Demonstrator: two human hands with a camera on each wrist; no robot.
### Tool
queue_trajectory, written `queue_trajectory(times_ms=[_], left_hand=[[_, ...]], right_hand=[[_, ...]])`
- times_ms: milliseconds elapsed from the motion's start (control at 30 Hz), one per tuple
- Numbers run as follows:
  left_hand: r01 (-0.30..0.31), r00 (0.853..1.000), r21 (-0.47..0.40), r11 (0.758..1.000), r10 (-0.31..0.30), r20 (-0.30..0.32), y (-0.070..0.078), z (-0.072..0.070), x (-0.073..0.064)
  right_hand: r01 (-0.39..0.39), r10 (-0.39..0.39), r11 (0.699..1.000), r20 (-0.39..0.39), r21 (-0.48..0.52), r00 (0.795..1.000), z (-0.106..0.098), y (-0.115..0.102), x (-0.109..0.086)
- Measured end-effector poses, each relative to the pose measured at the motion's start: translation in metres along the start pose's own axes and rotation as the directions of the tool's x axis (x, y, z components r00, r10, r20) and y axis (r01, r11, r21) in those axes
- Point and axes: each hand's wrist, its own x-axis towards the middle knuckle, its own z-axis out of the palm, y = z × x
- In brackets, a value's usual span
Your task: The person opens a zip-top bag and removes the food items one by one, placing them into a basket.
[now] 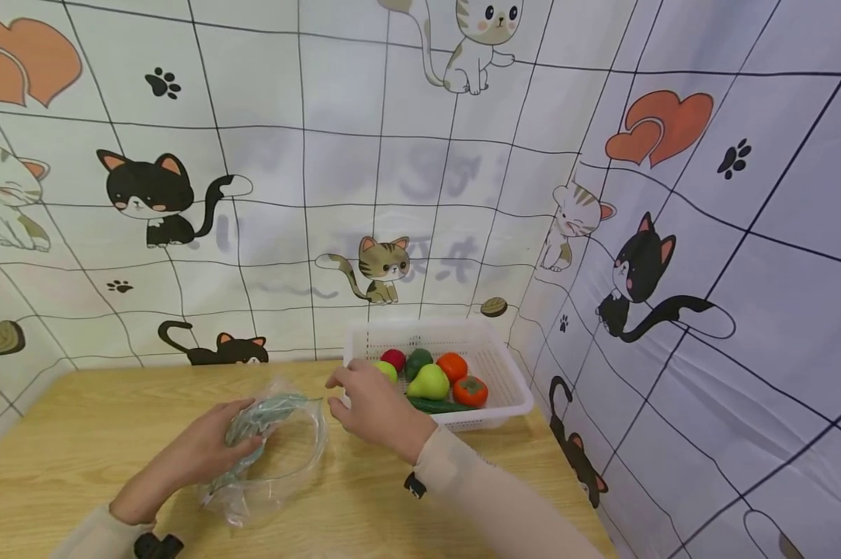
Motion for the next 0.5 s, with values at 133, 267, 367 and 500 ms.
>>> queue_trajectory(times_ms=[133,267,367,500], left_hand=[[0.005,1.0,0.002,1.0,-0.005,0.002,-0.002,0.001,0.0],[-0.001,1.0,-0.003,1.0,0.001,-0.005,-0.003,0.001,0.0],[-0.005,1.0,-0.008,1.0,0.004,-0.008,-0.003,0.002,0.0],[0.0,1.0,-0.008,1.0,0.0,-0.003,-0.004,0.002,0.002]], right_hand=[[0.097,-0.096,0.995,-0.035,0.03,0.995,0.013,-0.013,-0.008],[0.152,-0.151,0.988,-0.026,0.037,0.988,0.022,-0.025,-0.012],[0.164,-0.165,0.986,0.013,0.018,0.986,0.03,-0.033,-0.013],[0.179,-0.176,0.983,0.074,-0.037,0.982,0.04,-0.042,-0.011]])
